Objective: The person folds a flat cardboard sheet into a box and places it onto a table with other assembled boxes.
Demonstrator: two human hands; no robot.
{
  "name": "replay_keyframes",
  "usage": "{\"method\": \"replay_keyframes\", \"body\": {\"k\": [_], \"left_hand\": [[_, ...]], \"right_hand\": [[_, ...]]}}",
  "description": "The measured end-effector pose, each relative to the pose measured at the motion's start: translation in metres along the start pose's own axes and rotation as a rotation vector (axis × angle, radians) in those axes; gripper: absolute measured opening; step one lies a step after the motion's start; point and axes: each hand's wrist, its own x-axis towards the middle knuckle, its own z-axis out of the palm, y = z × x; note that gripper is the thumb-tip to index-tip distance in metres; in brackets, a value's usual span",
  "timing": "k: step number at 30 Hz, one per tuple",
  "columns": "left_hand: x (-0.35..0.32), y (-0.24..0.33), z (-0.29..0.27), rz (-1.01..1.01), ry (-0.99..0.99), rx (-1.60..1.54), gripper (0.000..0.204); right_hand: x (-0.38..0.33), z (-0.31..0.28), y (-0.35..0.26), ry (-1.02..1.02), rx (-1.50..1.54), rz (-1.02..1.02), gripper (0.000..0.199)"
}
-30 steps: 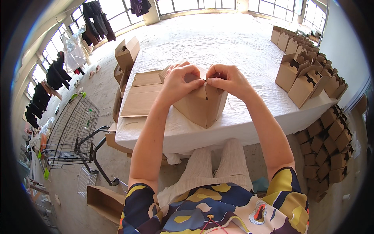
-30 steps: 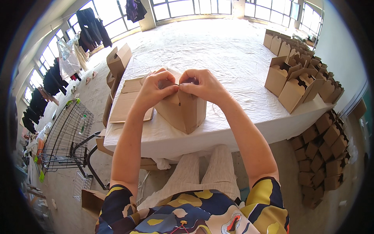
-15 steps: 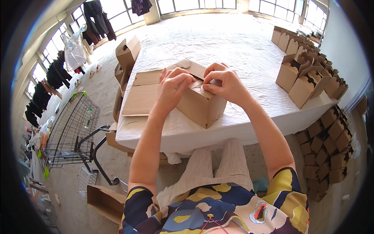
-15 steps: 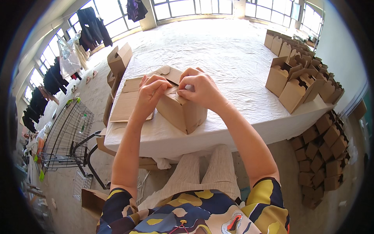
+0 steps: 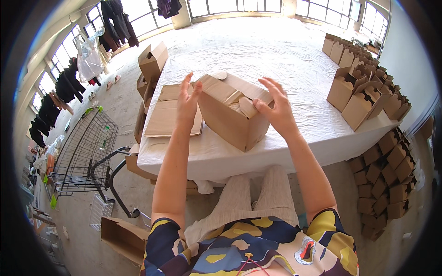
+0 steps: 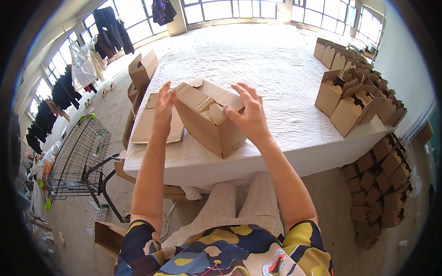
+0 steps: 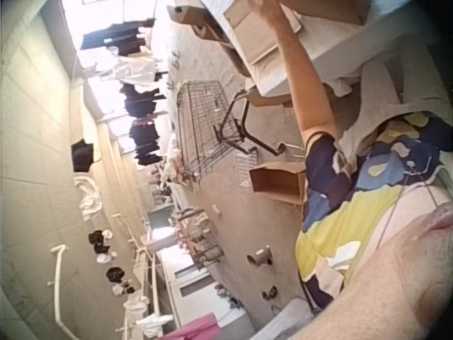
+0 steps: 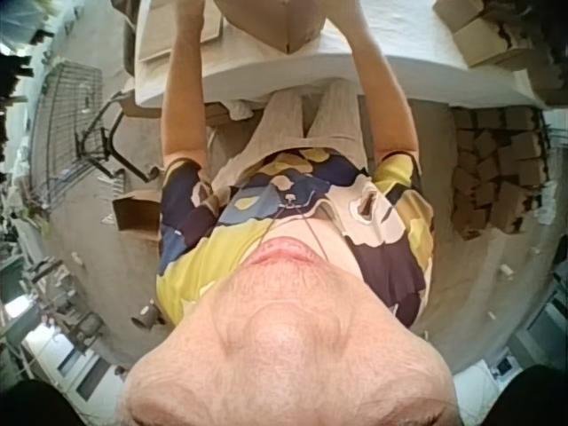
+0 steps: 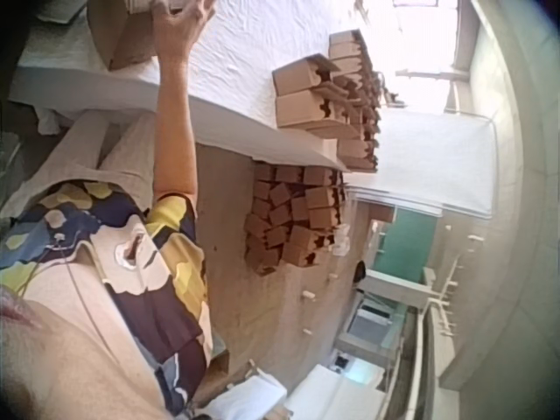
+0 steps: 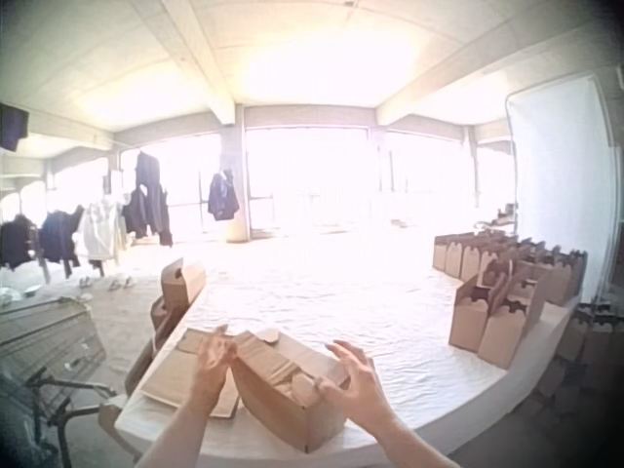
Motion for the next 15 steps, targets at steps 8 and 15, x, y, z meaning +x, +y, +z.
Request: {"method": "replay_keyframes", "body": {"k": [8,15], "left_hand": [[0.007,0.010,-0.003,-0.131,-0.236,-0.068,0.052],[-0.014,0.041,0.008,-0.045,-0.166,-0.087,0.056]], "right_hand": [[0.001,0.001,-0.015,-0.064,0.190,0.133,0.068],[0.000,-0.008,-0.018,-0.074,0.260,0.089,0.072]]}}
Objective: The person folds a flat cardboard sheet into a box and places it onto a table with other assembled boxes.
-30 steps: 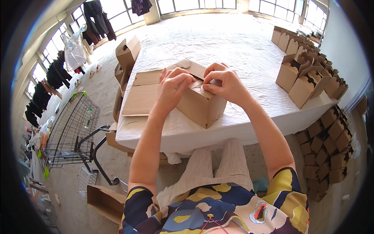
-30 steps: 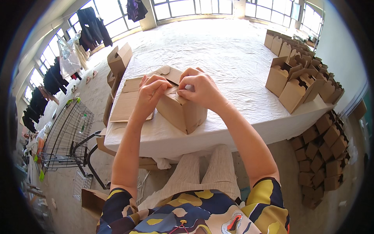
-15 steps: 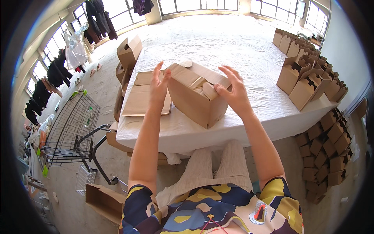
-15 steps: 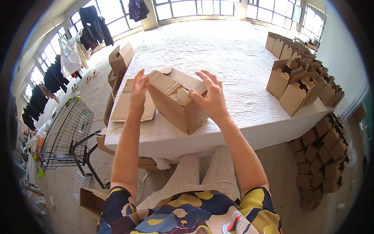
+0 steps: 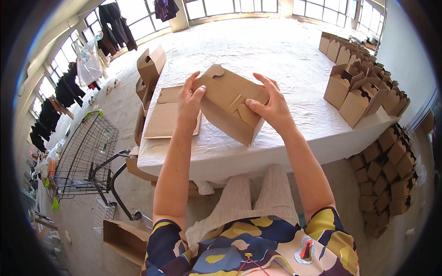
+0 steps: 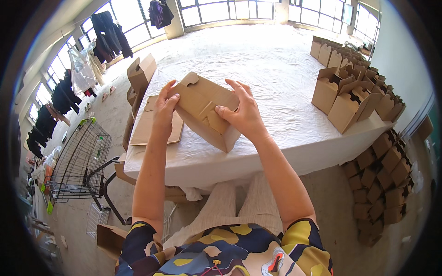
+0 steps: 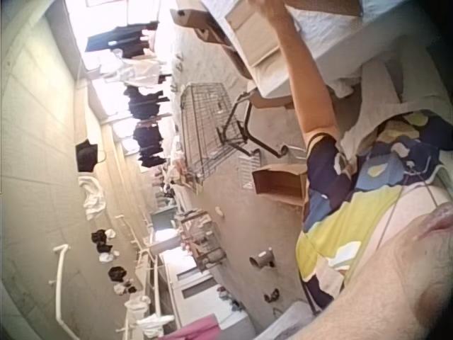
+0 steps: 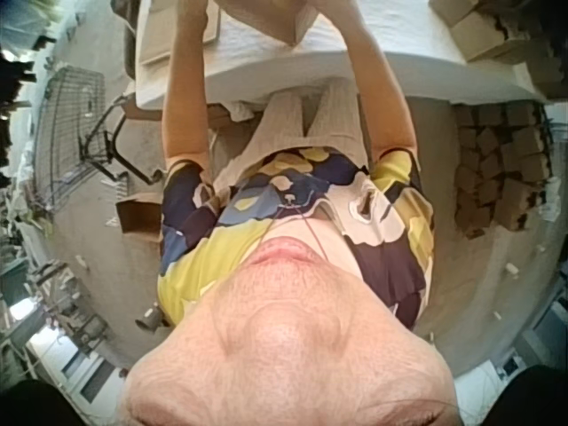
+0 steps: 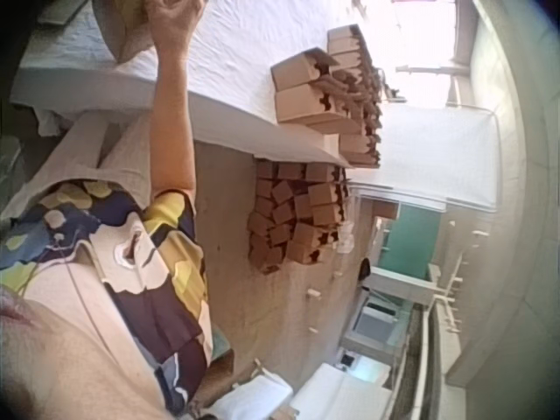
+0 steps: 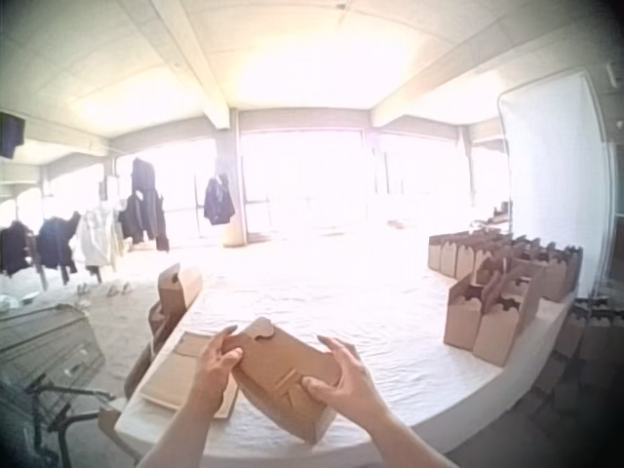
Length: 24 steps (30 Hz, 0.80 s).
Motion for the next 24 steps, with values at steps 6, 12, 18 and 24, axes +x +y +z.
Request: {"method": "replay_keyframes", "body": {"k": [6,12,18,24], "left_hand": [[-0.010,-0.007,-0.017,-0.085,0.065,-0.039,0.060],[-0.032,0.002,-0.036,-0.163,0.031,-0.111,0.060],[-0.055,0.022,-0.033,0.086,-0.081,-0.311,0.053],[-0.062,-0.020,-0.031,0.246,-0.094,-0.463,0.034]], "right_hand": [[-0.006,-0.003,0.017,0.131,0.227,0.104,0.075],[-0.055,-0.012,0.058,0.078,0.136,0.331,0.078],[-0.067,-0.005,0.029,-0.040,0.564,0.403,0.087],[-0.057,-0.002,0.043,0.176,0.649,-0.005,0.041]]}}
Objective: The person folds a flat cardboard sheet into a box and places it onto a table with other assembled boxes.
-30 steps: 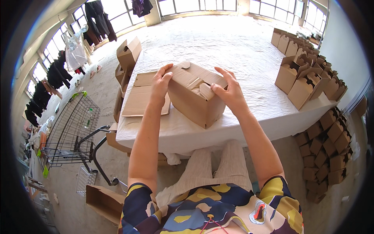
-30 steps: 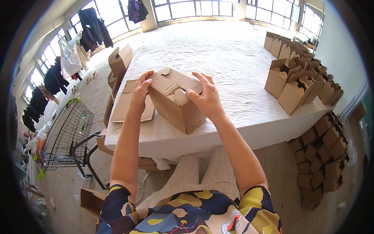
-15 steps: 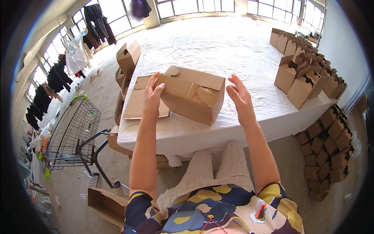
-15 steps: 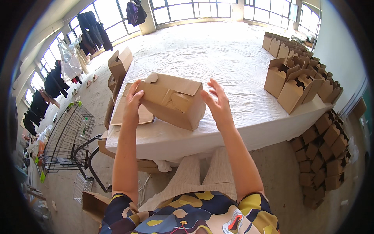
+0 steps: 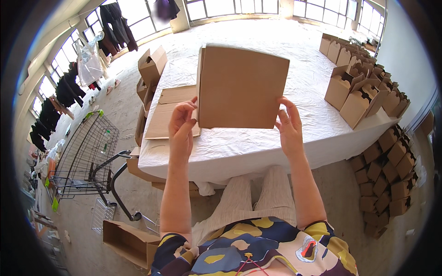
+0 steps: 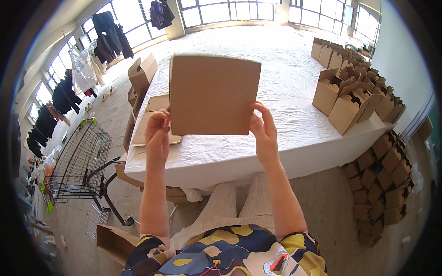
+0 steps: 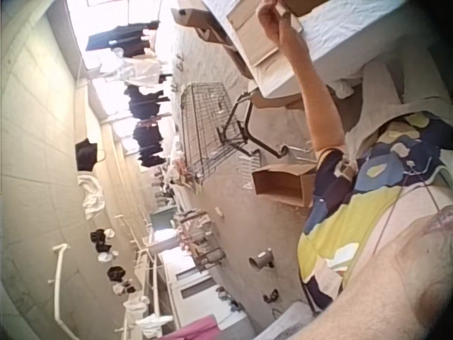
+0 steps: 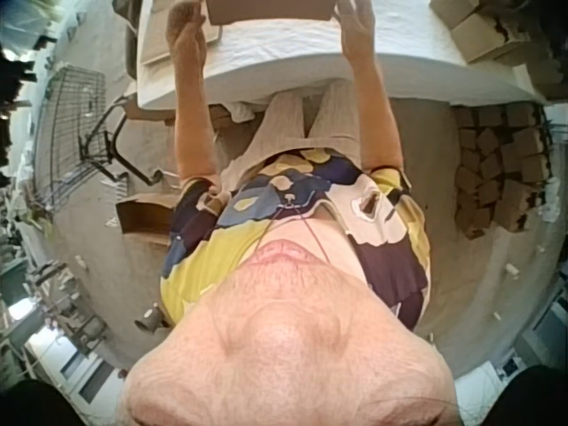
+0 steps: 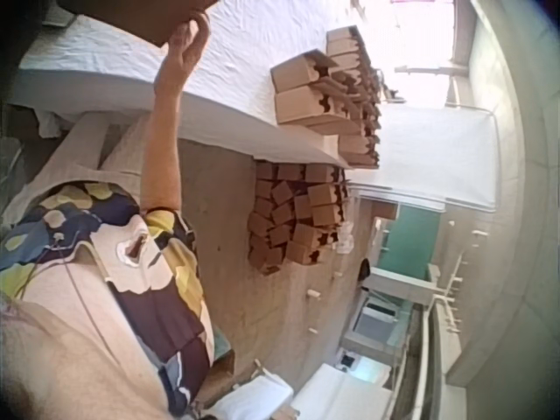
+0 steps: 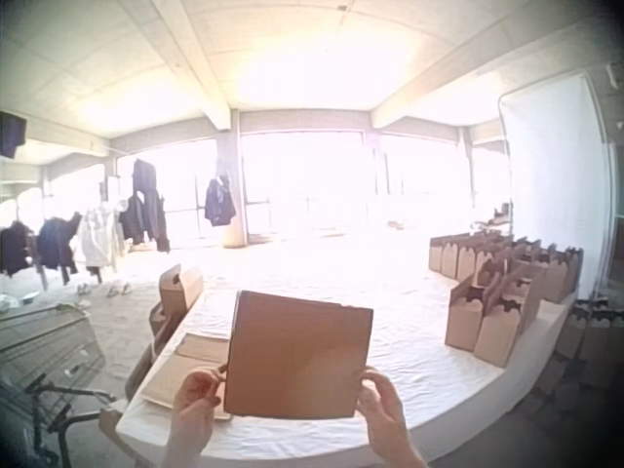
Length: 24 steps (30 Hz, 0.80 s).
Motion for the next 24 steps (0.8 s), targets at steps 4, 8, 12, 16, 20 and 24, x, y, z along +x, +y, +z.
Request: {"method": "replay_keyframes", "body": {"k": [4,8,12,16,20,24], "left_hand": [[-0.023,-0.045,-0.011,-0.151,0.098,-0.041,0.034],[-0.039,-0.063,0.000,-0.251,0.155,0.175,0.058],[-0.032,-0.053,0.016,-0.167,0.103,0.351,0.068],[-0.022,-0.044,0.021,-0.097,0.109,0.456,0.065],[-0.035,-0.053,0.005,-0.166,0.129,0.417,0.065],[-0.026,-0.039,0.017,-0.039,0.200,0.481,0.074]], "right_hand": [[-0.007,-0.025,0.052,0.041,-0.051,-0.054,0.018],[-0.024,-0.040,0.070,0.119,-0.027,0.107,0.020],[-0.014,-0.019,0.040,0.093,-0.217,0.046,0.033],[-0.006,-0.012,0.025,0.126,-0.387,0.009,0.030],[-0.016,-0.025,0.044,0.107,-0.336,0.098,0.026],[-0.015,-0.021,0.034,0.092,-0.313,0.021,0.041]]}}
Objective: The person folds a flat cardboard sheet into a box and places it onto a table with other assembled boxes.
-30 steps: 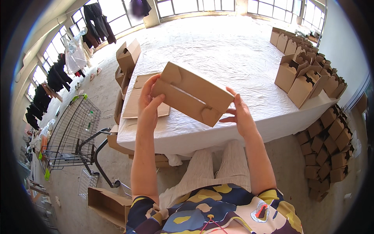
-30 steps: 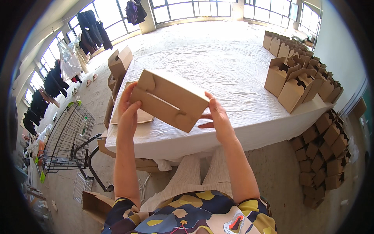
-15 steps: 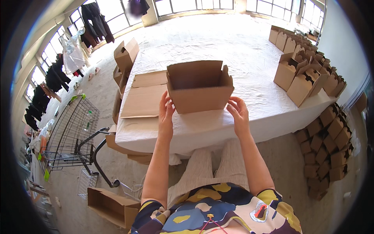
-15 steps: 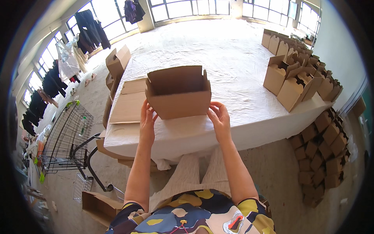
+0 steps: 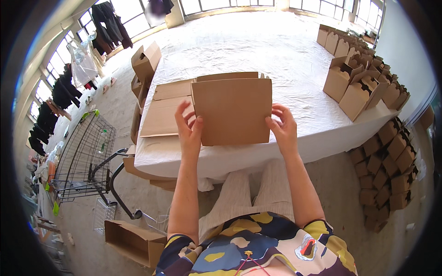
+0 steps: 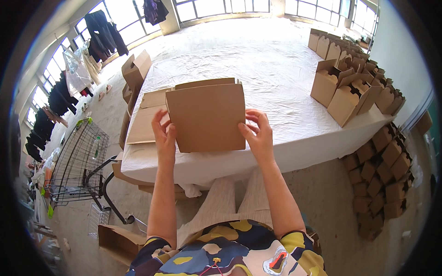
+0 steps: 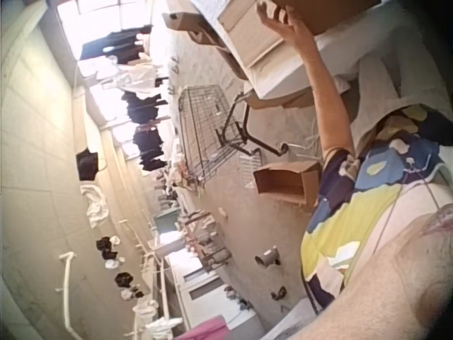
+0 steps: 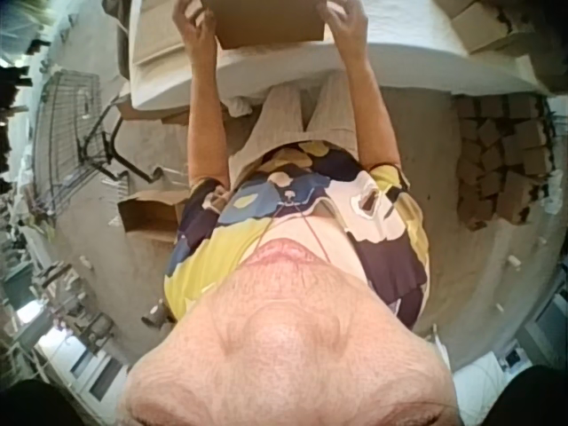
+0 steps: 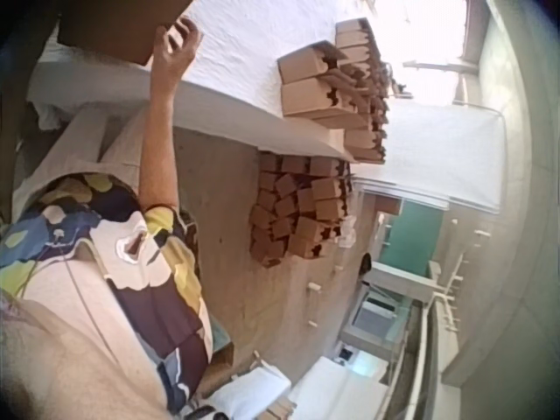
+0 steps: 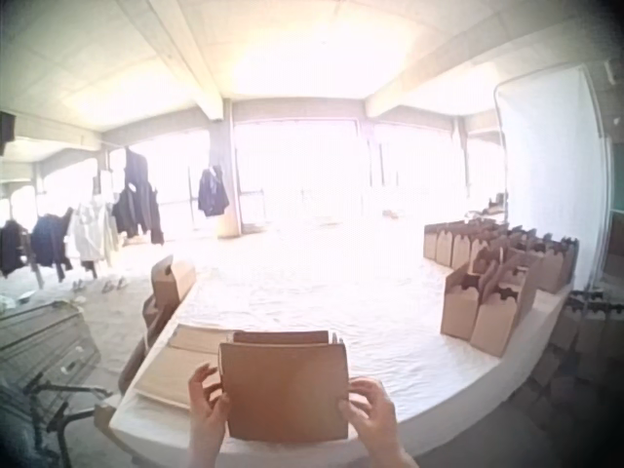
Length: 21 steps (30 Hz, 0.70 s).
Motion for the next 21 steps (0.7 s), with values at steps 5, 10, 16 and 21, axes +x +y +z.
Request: {"method": "replay_keyframes", "body": {"k": [5,10,16,21], "left_hand": [[0.022,0.024,-0.006,-0.018,-0.082,-0.045,0.067],[0.017,0.037,-0.003,-0.003,-0.101,-0.081,0.055],[0.009,0.036,-0.002,0.107,-0.057,-0.018,0.046],[0.003,0.038,-0.002,0.013,-0.093,0.000,0.045]], "right_hand": [[0.014,0.007,-0.026,-0.063,-0.023,-0.072,0.066],[0.010,0.012,-0.037,-0.070,-0.078,-0.227,0.061],[0.005,0.014,-0.032,-0.052,-0.085,-0.314,0.054],[0.010,0.017,-0.030,-0.117,-0.201,-0.401,0.043]]}}
